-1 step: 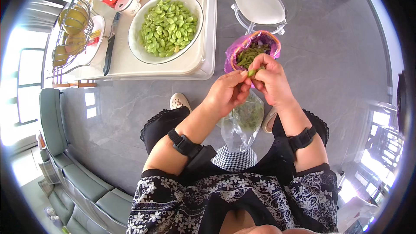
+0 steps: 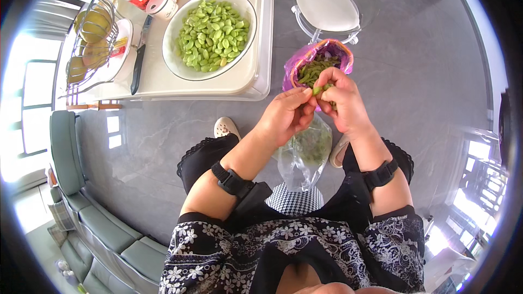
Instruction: The person is shelling green beans, removing the beans from the pods and placing them into a plastic bag.
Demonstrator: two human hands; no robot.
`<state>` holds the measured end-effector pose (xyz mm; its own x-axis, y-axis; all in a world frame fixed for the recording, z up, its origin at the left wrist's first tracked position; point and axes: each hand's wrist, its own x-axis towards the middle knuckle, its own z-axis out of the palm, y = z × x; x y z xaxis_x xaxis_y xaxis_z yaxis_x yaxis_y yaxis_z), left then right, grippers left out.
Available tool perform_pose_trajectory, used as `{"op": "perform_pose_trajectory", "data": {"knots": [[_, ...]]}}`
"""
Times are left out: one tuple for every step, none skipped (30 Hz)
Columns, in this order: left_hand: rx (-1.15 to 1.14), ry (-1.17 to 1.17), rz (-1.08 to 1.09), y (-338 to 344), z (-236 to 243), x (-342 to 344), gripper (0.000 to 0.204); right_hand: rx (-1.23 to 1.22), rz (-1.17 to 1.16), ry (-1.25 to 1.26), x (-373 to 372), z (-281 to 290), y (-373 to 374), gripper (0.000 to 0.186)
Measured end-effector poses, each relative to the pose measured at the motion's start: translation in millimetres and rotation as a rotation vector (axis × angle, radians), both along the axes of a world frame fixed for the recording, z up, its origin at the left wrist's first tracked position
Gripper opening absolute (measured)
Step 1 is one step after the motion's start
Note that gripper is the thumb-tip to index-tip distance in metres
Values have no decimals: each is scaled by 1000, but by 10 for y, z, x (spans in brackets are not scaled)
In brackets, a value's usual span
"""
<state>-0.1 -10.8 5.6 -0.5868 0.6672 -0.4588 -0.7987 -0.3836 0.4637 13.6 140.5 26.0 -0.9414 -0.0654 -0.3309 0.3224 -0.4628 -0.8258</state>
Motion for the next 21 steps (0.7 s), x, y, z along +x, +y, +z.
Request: {"op": "perform_pose_trajectory", "data": {"knots": [[-66,60,-14,7,15,-14,23,-66,22,-41,-7,29,16,10],[-133,120,-28,9,33,-23,24,-67,24,-40,-12,19,11,10],[-132,119,-29,17,66,-18,24,-26,31,-40,-6,3,16,11],[-221,207,-49,24,104,-7,25,15,37,-41,-1,-8,24,12],[-310,295,-69,30,120,4,26,16,35,-42,0,-8,38,12],[-312,295,-70,21,120,13,26,-22,45,-43,-5,-1,42,12],[-431,533,-89,14,115,21,27,-59,55,-45,-4,3,44,12],[-548,772,-108,9,108,30,28,-60,55,-45,1,3,41,12],[-548,772,-108,6,100,34,28,-45,63,-49,1,4,38,12],[-575,799,-110,4,90,38,29,-30,72,-52,2,5,34,12],[-601,826,-113,3,79,43,30,-30,71,-52,5,13,29,12],[-601,826,-114,10,69,48,30,-35,53,-48,10,28,24,12],[-632,878,-90,21,57,55,28,-40,34,-44,12,36,19,12],[-663,930,-66,32,47,61,25,-40,34,-45,12,30,14,12],[-662,930,-66,42,38,66,25,-28,30,-41,13,20,9,12],[-743,1119,16,52,29,70,21,-16,27,-37,12,14,3,12],[-821,1306,102,57,25,73,18,-16,27,-38,14,32,-3,12],[-821,1306,100,60,40,72,18,-34,12,-60,14,63,-7,13],[-867,1386,115,61,71,70,15,-52,-3,-82,14,77,-6,13],[-912,1465,130,64,85,66,13,-52,-5,-83,11,63,1,13],[-912,1466,130,66,62,66,13,-39,12,-87,12,43,9,14]]}}
